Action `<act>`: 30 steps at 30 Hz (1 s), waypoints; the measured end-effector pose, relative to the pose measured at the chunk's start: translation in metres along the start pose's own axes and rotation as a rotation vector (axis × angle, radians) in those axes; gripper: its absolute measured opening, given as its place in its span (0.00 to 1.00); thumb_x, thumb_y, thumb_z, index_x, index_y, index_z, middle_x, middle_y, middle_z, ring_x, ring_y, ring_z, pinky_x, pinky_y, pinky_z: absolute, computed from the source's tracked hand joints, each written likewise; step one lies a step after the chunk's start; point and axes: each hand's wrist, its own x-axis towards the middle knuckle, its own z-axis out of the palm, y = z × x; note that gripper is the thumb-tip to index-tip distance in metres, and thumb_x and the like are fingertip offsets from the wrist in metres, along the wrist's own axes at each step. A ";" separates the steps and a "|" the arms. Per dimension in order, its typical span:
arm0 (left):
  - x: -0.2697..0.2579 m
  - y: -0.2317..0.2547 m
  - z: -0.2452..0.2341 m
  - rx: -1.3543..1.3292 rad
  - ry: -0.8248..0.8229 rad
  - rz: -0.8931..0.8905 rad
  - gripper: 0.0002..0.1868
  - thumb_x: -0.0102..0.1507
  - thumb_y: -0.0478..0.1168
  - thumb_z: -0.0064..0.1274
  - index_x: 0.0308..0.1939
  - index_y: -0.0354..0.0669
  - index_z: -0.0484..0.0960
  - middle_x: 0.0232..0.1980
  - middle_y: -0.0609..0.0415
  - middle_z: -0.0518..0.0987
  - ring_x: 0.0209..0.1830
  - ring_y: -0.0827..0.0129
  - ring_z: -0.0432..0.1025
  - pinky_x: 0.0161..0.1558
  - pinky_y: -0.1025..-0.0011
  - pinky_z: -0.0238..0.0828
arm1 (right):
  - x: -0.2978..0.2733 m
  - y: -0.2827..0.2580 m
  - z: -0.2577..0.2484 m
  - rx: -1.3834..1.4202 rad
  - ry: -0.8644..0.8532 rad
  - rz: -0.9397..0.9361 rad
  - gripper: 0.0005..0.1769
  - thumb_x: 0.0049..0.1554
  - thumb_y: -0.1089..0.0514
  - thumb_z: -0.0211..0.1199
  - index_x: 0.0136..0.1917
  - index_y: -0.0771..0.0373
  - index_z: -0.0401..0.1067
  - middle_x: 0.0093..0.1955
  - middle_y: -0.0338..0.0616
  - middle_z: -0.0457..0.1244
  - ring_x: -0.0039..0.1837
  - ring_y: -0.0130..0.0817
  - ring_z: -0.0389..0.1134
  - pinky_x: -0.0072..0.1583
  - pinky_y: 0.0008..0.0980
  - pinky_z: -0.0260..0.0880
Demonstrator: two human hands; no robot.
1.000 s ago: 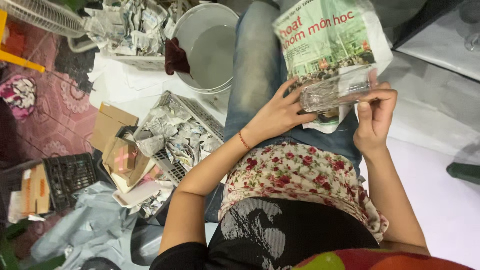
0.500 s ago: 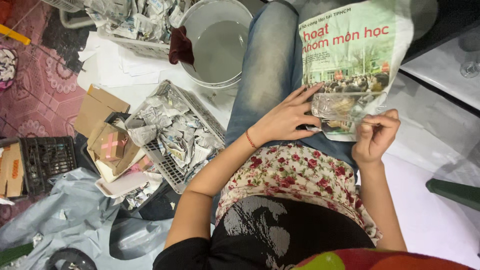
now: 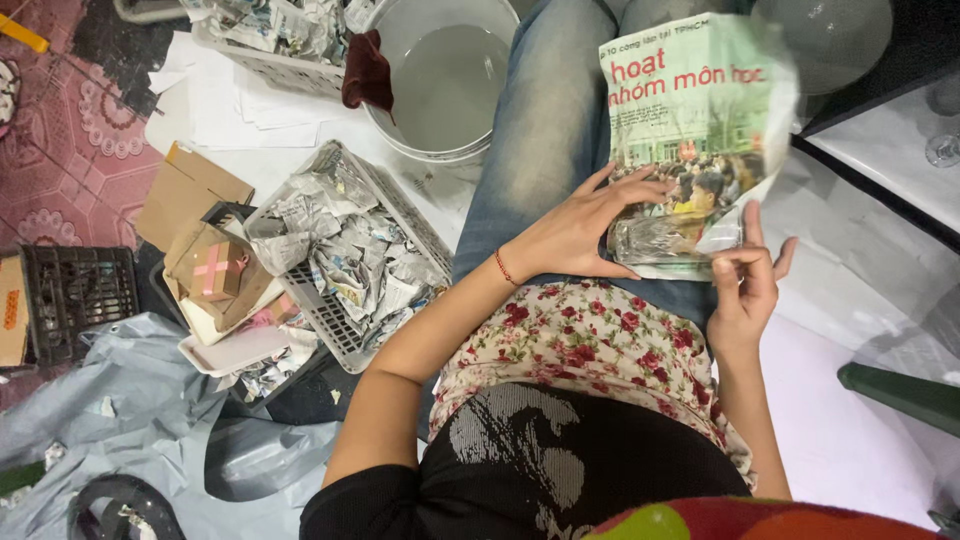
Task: The person sits on the floor and wraps small ceramic items, including bowls and cups, with newspaper. They fold the paper around each item and place the wrapped pieces into a nearby plastic basket.
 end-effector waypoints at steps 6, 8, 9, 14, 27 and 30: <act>0.001 0.005 0.002 0.290 -0.028 0.080 0.41 0.59 0.60 0.62 0.73 0.61 0.65 0.74 0.53 0.68 0.81 0.52 0.52 0.80 0.45 0.39 | -0.002 -0.019 -0.009 -0.065 -0.082 0.025 0.07 0.62 0.51 0.64 0.45 0.54 0.75 0.57 0.43 0.60 0.83 0.39 0.54 0.82 0.59 0.21; -0.002 0.006 0.001 0.234 -0.020 0.072 0.36 0.62 0.59 0.60 0.73 0.59 0.68 0.69 0.54 0.71 0.77 0.58 0.59 0.79 0.51 0.46 | -0.001 -0.022 -0.013 -0.176 -0.121 0.008 0.07 0.58 0.48 0.68 0.46 0.51 0.77 0.49 0.40 0.61 0.83 0.41 0.52 0.83 0.59 0.23; -0.003 0.007 0.001 0.206 -0.016 0.069 0.34 0.64 0.58 0.59 0.72 0.59 0.70 0.66 0.54 0.72 0.75 0.61 0.62 0.79 0.53 0.49 | 0.001 -0.024 -0.017 -0.255 -0.136 -0.025 0.09 0.56 0.48 0.71 0.46 0.51 0.78 0.52 0.41 0.60 0.83 0.43 0.51 0.83 0.58 0.23; -0.008 0.008 0.000 0.157 0.009 0.040 0.32 0.68 0.57 0.57 0.74 0.55 0.70 0.63 0.56 0.73 0.66 0.63 0.67 0.72 0.58 0.57 | 0.019 -0.028 -0.040 -0.588 -0.248 -0.236 0.26 0.50 0.42 0.76 0.58 0.52 0.78 0.80 0.59 0.48 0.84 0.64 0.39 0.81 0.61 0.28; -0.008 0.013 -0.001 0.184 -0.021 0.079 0.34 0.64 0.52 0.60 0.73 0.58 0.70 0.55 0.58 0.73 0.59 0.65 0.70 0.68 0.61 0.60 | 0.070 -0.059 -0.049 -0.767 -0.491 -0.328 0.51 0.34 0.43 0.76 0.72 0.51 0.70 0.87 0.58 0.36 0.85 0.61 0.35 0.81 0.62 0.36; -0.008 0.012 0.000 0.195 -0.007 0.074 0.34 0.64 0.54 0.60 0.74 0.60 0.69 0.57 0.59 0.74 0.59 0.67 0.70 0.68 0.62 0.60 | 0.085 -0.079 -0.043 -1.035 -0.581 -0.305 0.44 0.31 0.40 0.79 0.63 0.47 0.75 0.89 0.53 0.36 0.88 0.60 0.31 0.83 0.60 0.30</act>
